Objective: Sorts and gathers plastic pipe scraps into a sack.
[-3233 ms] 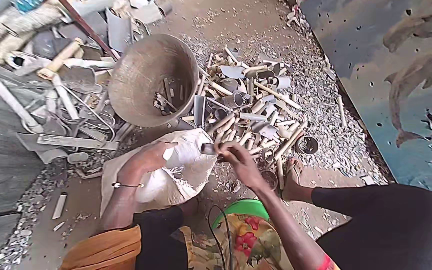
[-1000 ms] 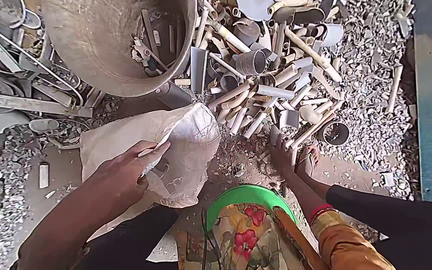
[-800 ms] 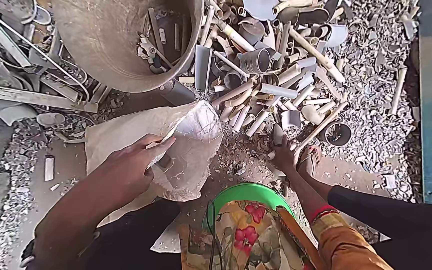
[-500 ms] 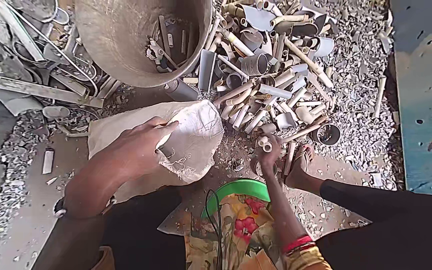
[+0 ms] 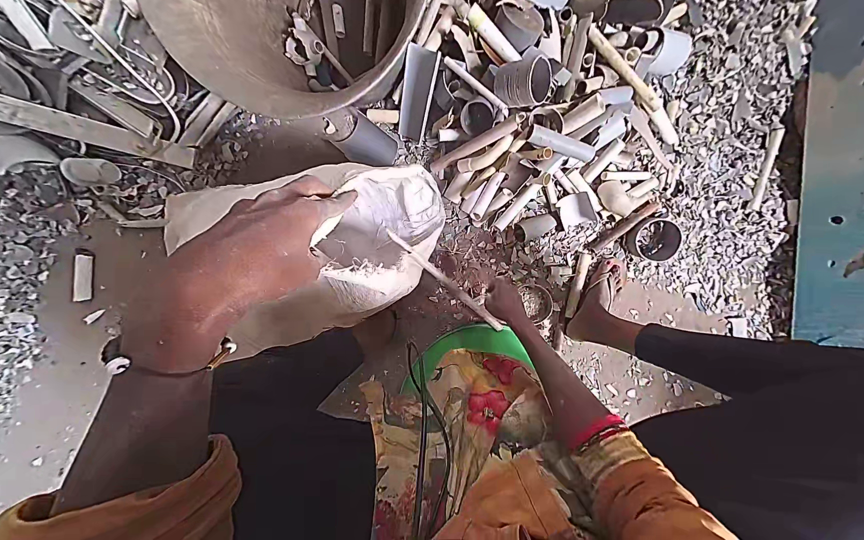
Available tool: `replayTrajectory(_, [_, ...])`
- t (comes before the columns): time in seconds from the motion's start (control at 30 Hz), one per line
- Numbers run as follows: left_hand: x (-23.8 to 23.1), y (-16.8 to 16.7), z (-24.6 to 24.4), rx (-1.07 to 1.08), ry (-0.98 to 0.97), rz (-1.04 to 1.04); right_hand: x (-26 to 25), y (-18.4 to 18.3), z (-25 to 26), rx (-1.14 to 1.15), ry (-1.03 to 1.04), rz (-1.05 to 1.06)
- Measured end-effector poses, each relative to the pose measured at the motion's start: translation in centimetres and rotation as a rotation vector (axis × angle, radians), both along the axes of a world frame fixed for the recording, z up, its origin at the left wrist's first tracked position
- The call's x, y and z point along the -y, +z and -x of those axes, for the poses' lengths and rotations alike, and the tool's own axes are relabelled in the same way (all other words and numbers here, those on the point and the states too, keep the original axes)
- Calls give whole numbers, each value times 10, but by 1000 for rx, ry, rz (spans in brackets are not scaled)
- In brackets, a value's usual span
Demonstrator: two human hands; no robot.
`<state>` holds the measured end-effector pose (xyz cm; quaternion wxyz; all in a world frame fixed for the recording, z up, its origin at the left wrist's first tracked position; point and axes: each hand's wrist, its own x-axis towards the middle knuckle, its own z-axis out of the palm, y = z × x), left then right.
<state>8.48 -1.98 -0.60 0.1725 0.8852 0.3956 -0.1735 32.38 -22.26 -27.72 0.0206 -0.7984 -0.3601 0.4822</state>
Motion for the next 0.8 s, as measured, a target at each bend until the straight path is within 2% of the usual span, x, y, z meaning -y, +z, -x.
replayTrajectory(0.07, [5, 4, -5, -2, -11, -1, 35, -39, 10, -1, 68, 137])
replayTrajectory(0.13, [7, 8, -12, -23, -1, 23, 51, -63, 27, 56, 89, 103])
replayTrajectory(0.23, [5, 6, -17, -43, 10, 44, 44, -76, 43, 163, 93, 55])
replayTrajectory(0.37, [-3, -5, -25, -51, -2, 86, 22, -84, 23, 155, 200, 30])
replayTrajectory(0.43, [-5, -8, -30, -81, -1, 104, 12, -73, 11, 141, 219, 13])
replayTrajectory(0.63, [-1, 4, -27, -111, -7, 60, -34, 4, -15, 320, 205, -315])
replayTrajectory(0.73, [3, 7, -26, -105, 15, 75, -77, 40, 2, 331, 278, -522])
replayTrajectory(0.8, [4, 6, -24, -105, 29, 88, -112, 60, 36, 259, 394, -623])
